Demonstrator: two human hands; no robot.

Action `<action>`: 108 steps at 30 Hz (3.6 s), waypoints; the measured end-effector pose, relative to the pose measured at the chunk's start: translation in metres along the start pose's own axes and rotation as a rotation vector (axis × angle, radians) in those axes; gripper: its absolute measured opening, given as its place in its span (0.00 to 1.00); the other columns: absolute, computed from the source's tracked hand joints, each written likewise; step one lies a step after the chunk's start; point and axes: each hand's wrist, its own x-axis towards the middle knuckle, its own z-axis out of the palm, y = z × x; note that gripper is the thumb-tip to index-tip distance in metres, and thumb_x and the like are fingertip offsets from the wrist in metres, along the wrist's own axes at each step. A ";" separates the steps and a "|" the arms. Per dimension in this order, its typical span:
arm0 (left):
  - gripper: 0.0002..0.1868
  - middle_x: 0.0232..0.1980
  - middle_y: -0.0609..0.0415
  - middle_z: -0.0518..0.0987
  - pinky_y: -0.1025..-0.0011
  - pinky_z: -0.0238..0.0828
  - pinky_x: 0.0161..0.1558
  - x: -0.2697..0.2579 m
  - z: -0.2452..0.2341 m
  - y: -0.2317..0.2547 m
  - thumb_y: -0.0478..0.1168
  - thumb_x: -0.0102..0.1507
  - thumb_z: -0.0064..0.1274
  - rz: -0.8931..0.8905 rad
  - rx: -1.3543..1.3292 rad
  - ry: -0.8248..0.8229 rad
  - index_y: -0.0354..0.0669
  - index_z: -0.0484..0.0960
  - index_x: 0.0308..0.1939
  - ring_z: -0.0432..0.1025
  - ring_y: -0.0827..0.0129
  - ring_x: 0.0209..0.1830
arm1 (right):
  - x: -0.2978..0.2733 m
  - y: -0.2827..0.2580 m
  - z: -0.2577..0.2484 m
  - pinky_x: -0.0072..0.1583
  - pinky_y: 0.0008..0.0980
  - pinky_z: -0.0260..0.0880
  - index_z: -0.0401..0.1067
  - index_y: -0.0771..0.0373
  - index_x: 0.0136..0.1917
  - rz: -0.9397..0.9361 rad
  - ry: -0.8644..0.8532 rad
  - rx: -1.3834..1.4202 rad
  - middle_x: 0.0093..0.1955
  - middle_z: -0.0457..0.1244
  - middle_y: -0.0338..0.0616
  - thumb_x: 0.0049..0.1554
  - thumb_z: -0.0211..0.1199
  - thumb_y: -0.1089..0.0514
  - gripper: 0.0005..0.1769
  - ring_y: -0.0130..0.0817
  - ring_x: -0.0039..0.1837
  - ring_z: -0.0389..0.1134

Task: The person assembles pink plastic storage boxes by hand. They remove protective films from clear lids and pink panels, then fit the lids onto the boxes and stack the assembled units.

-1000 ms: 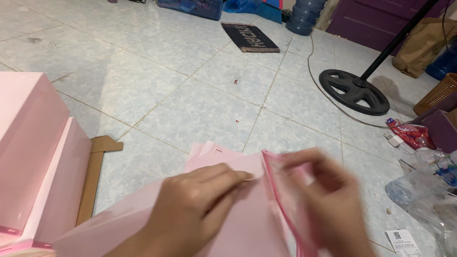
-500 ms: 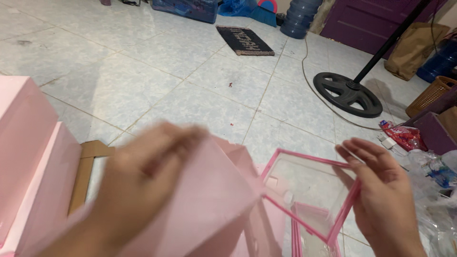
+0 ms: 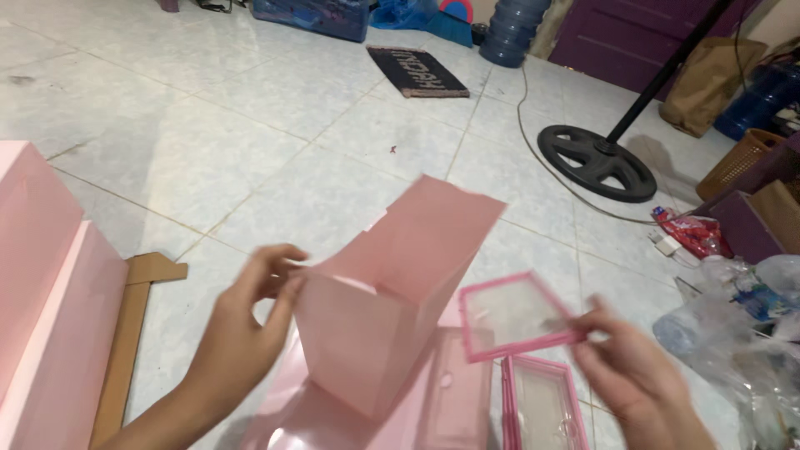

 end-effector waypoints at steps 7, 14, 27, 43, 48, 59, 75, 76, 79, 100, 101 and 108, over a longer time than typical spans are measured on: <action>0.27 0.68 0.60 0.70 0.57 0.69 0.55 -0.006 0.003 0.007 0.42 0.63 0.46 0.040 0.206 -0.300 0.57 0.70 0.68 0.71 0.54 0.63 | -0.013 0.084 0.050 0.52 0.35 0.73 0.59 0.66 0.72 0.306 0.029 0.081 0.64 0.59 0.55 0.51 0.56 0.74 0.34 0.43 0.58 0.66; 0.20 0.60 0.66 0.75 0.60 0.72 0.52 -0.006 0.000 0.023 0.52 0.63 0.55 -0.042 0.333 -0.304 0.53 0.75 0.57 0.76 0.59 0.52 | -0.036 0.096 0.077 0.53 0.46 0.69 0.65 0.61 0.67 0.477 -0.055 -0.028 0.54 0.62 0.46 0.50 0.54 0.73 0.31 0.37 0.50 0.65; 0.27 0.78 0.51 0.56 0.55 0.69 0.57 -0.012 0.007 0.000 0.49 0.62 0.58 0.236 0.273 -0.248 0.56 0.72 0.64 0.62 0.47 0.73 | -0.043 0.048 0.053 0.65 0.56 0.68 0.69 0.57 0.65 0.236 -0.063 0.336 0.49 0.63 0.43 0.49 0.50 0.69 0.30 0.42 0.59 0.67; 0.51 0.80 0.35 0.33 0.27 0.42 0.68 -0.020 0.013 0.005 0.55 0.55 0.59 0.479 0.483 -0.193 0.61 0.53 0.79 0.31 0.34 0.80 | -0.056 0.009 0.047 0.67 0.56 0.62 0.68 0.59 0.42 0.141 -0.142 0.364 0.67 0.66 0.47 0.49 0.53 0.66 0.07 0.51 0.72 0.63; 0.29 0.76 0.45 0.56 0.41 0.41 0.74 -0.059 0.050 0.002 0.56 0.67 0.51 1.017 0.505 0.038 0.69 0.68 0.73 0.52 0.52 0.77 | -0.025 0.032 -0.023 0.65 0.51 0.65 0.67 0.64 0.51 0.238 0.111 0.338 0.65 0.65 0.53 0.54 0.54 0.65 0.10 0.51 0.68 0.66; 0.42 0.77 0.41 0.61 0.37 0.37 0.68 -0.103 0.196 -0.013 0.53 0.50 0.59 0.926 0.283 -0.451 0.57 0.69 0.69 0.52 0.46 0.78 | -0.009 0.070 -0.123 0.57 0.50 0.76 0.71 0.68 0.67 -0.002 0.293 -0.421 0.54 0.67 0.54 0.56 0.59 0.61 0.25 0.46 0.52 0.71; 0.66 0.67 0.44 0.66 0.64 0.77 0.60 -0.103 0.305 0.019 0.50 0.49 0.67 -0.558 -0.607 -1.114 0.49 0.34 0.78 0.74 0.58 0.65 | -0.052 0.061 0.004 0.52 0.40 0.75 0.55 0.54 0.70 -0.052 0.015 -0.728 0.50 0.70 0.51 0.53 0.57 0.58 0.32 0.40 0.51 0.76; 0.65 0.67 0.47 0.64 0.65 0.77 0.59 -0.103 0.313 0.019 0.48 0.50 0.67 -0.572 -0.602 -1.096 0.51 0.34 0.78 0.72 0.60 0.66 | -0.050 0.058 0.004 0.52 0.40 0.76 0.55 0.54 0.71 -0.038 0.007 -0.725 0.51 0.69 0.50 0.53 0.58 0.58 0.33 0.40 0.51 0.75; 0.55 0.66 0.48 0.67 0.64 0.78 0.56 -0.110 0.333 0.008 0.43 0.55 0.59 -0.589 -0.660 -1.037 0.51 0.39 0.78 0.75 0.60 0.61 | -0.046 0.053 -0.006 0.52 0.41 0.76 0.50 0.51 0.75 0.031 -0.060 -0.787 0.52 0.67 0.52 0.53 0.63 0.53 0.40 0.41 0.50 0.72; 0.49 0.68 0.42 0.55 0.63 0.57 0.72 -0.151 0.368 -0.080 0.41 0.63 0.52 -0.464 0.027 -1.011 0.46 0.38 0.82 0.58 0.51 0.72 | 0.054 0.157 -0.121 0.64 0.46 0.66 0.59 0.63 0.71 0.043 0.324 -1.204 0.65 0.59 0.62 0.57 0.67 0.42 0.37 0.54 0.66 0.62; 0.50 0.69 0.43 0.55 0.63 0.57 0.73 -0.155 0.368 -0.081 0.41 0.63 0.53 -0.462 0.072 -1.020 0.45 0.38 0.81 0.57 0.51 0.73 | 0.051 0.162 -0.118 0.65 0.48 0.63 0.57 0.62 0.72 0.003 0.328 -1.267 0.67 0.57 0.63 0.57 0.67 0.43 0.37 0.57 0.67 0.59; 0.46 0.71 0.49 0.57 0.68 0.72 0.64 -0.151 0.362 -0.083 0.42 0.64 0.48 -0.559 -0.118 -1.124 0.47 0.41 0.81 0.70 0.62 0.66 | 0.035 0.162 -0.117 0.70 0.45 0.60 0.36 0.62 0.81 -0.058 0.246 -0.994 0.70 0.56 0.72 0.58 0.56 0.53 0.46 0.61 0.71 0.63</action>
